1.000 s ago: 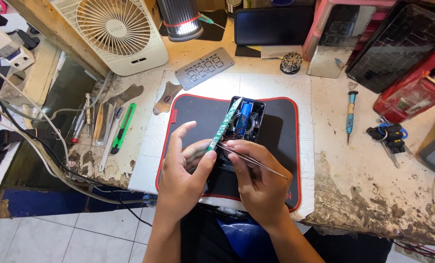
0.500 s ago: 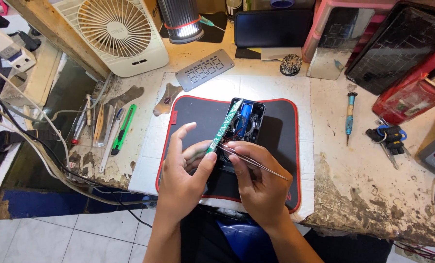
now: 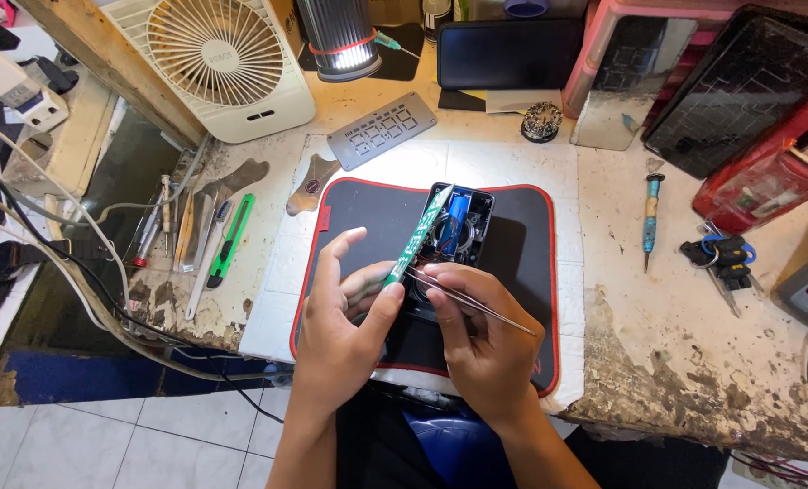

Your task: The person uses tweezers to manipulate a green circuit board with a digital display, which is connected to a black device. They carefully adjust components on the board while holding it in place with their other hand.

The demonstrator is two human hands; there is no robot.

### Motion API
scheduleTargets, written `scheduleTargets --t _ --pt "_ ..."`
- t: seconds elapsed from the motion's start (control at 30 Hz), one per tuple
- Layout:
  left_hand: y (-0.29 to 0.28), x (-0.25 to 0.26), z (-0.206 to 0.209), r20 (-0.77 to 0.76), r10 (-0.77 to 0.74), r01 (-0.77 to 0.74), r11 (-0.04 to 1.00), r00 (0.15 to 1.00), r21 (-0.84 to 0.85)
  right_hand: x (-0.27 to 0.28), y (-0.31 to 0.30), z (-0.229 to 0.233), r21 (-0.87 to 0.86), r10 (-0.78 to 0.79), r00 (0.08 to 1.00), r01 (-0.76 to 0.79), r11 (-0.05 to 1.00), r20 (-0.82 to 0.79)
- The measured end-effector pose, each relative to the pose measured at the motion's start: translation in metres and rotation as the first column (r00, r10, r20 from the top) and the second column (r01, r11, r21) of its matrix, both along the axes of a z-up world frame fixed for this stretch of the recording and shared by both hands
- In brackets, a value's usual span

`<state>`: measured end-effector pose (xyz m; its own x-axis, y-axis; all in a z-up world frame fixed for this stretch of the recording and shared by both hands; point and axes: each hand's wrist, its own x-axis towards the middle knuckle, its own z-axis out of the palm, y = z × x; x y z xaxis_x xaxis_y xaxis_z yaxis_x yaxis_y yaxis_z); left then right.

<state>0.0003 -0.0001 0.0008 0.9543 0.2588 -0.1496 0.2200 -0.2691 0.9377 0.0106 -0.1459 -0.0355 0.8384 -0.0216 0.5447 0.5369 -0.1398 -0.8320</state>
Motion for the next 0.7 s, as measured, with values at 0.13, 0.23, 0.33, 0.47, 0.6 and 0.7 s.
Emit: scheduleTargets --t 0.13,0.23,0.33,0.47,0.6,0.7 --pt "-0.0001 0.0006 0.0005 0.006 -0.003 0.003 1.000 1.000 -0.003 0.0000 -0.0001 0.0017 0.009 0.000 1.000 0.000 1.000 -0.004" --pt "0.0001 0.0000 0.0008 0.006 -0.005 0.005 1.000 1.000 -0.018 -0.0006 -0.0003 0.0015 -0.001 -0.004 1.000 0.004 1.000 -0.006" --pt "-0.0002 0.0003 0.0018 -0.009 -0.005 0.005 1.000 1.000 -0.009 -0.0005 -0.0001 0.0004 0.001 -0.003 1.000 0.003 1.000 -0.012" --pt "-0.0006 0.0004 0.0032 -0.017 0.002 -0.002 1.000 1.000 -0.001 0.0001 0.0002 0.0005 0.023 0.014 1.000 -0.013 1.000 -0.008" --pt "-0.0002 0.0002 0.0014 -0.004 -0.006 0.006 1.000 1.000 -0.004 -0.0003 -0.0001 0.0001 0.031 0.023 1.000 -0.022 0.999 -0.005" --pt "-0.0006 0.0005 0.0026 -0.008 -0.002 0.002 1.000 1.000 -0.009 0.0007 -0.0003 0.0001 0.023 0.022 1.000 -0.023 0.999 0.012"
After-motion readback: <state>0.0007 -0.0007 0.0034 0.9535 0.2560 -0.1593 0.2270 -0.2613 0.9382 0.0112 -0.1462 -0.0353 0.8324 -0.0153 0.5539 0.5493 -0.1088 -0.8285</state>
